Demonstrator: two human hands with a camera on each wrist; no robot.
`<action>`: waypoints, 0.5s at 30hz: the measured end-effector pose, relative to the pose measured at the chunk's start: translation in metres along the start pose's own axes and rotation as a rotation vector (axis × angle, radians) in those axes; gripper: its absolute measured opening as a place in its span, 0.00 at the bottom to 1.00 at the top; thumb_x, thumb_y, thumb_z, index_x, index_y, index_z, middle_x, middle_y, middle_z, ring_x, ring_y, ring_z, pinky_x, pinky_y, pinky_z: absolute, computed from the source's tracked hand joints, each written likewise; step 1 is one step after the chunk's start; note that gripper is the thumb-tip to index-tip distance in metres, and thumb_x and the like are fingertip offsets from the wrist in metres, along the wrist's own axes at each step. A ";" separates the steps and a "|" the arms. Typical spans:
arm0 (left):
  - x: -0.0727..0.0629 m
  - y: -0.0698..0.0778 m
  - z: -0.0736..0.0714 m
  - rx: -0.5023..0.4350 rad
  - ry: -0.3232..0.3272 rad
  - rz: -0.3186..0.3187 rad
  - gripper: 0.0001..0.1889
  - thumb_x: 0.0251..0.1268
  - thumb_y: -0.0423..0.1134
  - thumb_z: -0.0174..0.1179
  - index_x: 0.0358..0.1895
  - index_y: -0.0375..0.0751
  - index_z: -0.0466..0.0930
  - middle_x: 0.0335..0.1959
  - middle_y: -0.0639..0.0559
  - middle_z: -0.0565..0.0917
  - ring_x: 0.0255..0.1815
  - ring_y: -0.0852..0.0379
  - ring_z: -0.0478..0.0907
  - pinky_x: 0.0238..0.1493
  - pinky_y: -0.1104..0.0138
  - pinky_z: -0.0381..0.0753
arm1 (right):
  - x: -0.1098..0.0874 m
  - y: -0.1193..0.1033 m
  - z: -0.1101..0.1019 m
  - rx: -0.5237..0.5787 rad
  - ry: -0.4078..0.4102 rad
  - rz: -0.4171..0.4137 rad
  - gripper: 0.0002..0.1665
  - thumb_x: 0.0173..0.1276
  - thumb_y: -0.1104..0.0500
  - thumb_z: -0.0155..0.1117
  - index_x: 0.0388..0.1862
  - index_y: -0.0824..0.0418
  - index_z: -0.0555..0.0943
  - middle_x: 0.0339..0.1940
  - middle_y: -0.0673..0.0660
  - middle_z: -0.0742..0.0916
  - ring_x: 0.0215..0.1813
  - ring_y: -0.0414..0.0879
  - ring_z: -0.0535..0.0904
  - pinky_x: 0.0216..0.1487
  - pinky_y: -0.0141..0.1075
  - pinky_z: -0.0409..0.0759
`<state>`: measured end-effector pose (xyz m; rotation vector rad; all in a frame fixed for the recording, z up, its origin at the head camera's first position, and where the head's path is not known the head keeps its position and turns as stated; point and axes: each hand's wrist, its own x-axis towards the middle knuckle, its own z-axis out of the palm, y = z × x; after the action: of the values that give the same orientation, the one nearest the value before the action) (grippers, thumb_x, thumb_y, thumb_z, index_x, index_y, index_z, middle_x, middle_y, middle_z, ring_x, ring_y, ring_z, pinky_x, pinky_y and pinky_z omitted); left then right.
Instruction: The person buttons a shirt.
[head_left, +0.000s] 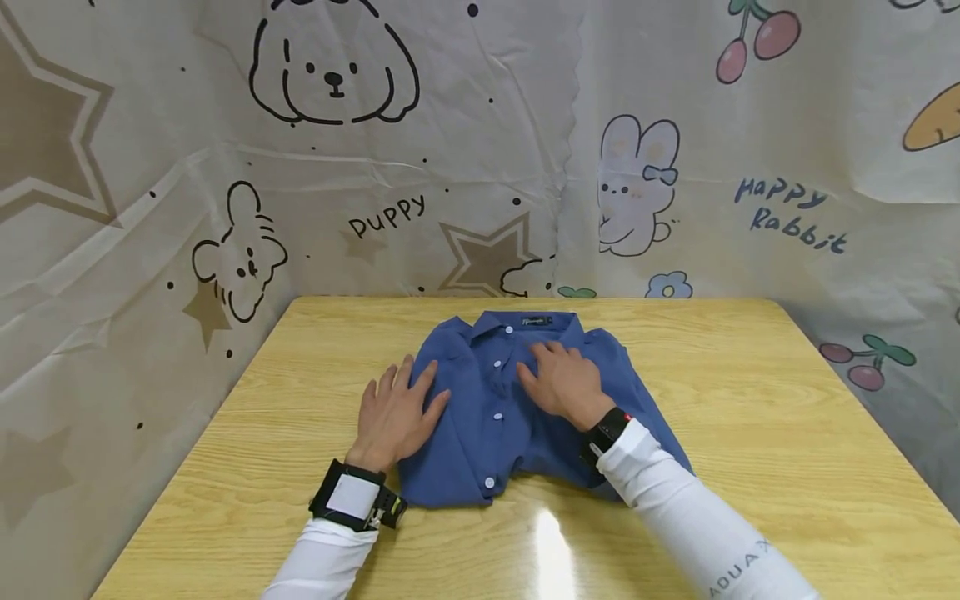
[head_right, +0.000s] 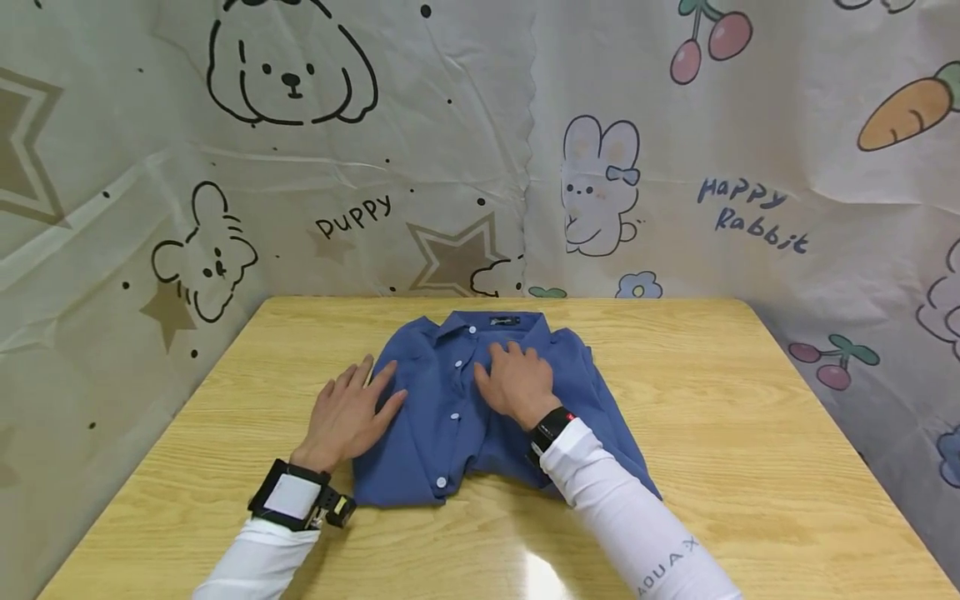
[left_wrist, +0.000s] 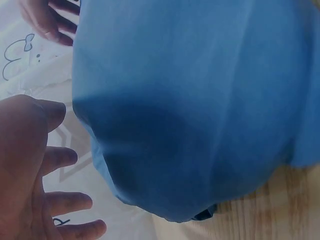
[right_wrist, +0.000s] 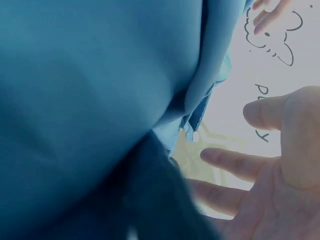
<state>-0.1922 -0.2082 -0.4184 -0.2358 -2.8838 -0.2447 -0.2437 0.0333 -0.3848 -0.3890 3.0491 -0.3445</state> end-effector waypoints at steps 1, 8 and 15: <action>0.001 -0.001 0.000 0.003 -0.011 -0.003 0.30 0.71 0.57 0.48 0.69 0.45 0.67 0.69 0.34 0.63 0.67 0.33 0.60 0.61 0.39 0.58 | 0.001 -0.001 0.000 -0.002 0.005 -0.010 0.34 0.74 0.38 0.43 0.70 0.56 0.67 0.67 0.63 0.72 0.64 0.62 0.68 0.55 0.57 0.70; 0.005 -0.011 -0.001 0.019 -0.005 -0.007 0.29 0.70 0.57 0.49 0.69 0.45 0.68 0.67 0.33 0.65 0.66 0.33 0.61 0.59 0.39 0.60 | 0.006 -0.011 -0.006 0.015 0.006 -0.046 0.33 0.74 0.39 0.44 0.70 0.54 0.68 0.67 0.62 0.72 0.64 0.63 0.68 0.54 0.58 0.71; 0.011 -0.021 -0.006 0.007 0.008 -0.009 0.29 0.70 0.57 0.50 0.68 0.44 0.69 0.66 0.32 0.65 0.64 0.33 0.63 0.57 0.40 0.64 | 0.006 -0.020 -0.024 0.048 -0.023 -0.080 0.33 0.74 0.39 0.45 0.71 0.54 0.67 0.68 0.61 0.70 0.65 0.62 0.68 0.53 0.59 0.71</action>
<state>-0.2049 -0.2283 -0.4127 -0.2200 -2.8783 -0.2373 -0.2460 0.0177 -0.3570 -0.5089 3.0031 -0.4127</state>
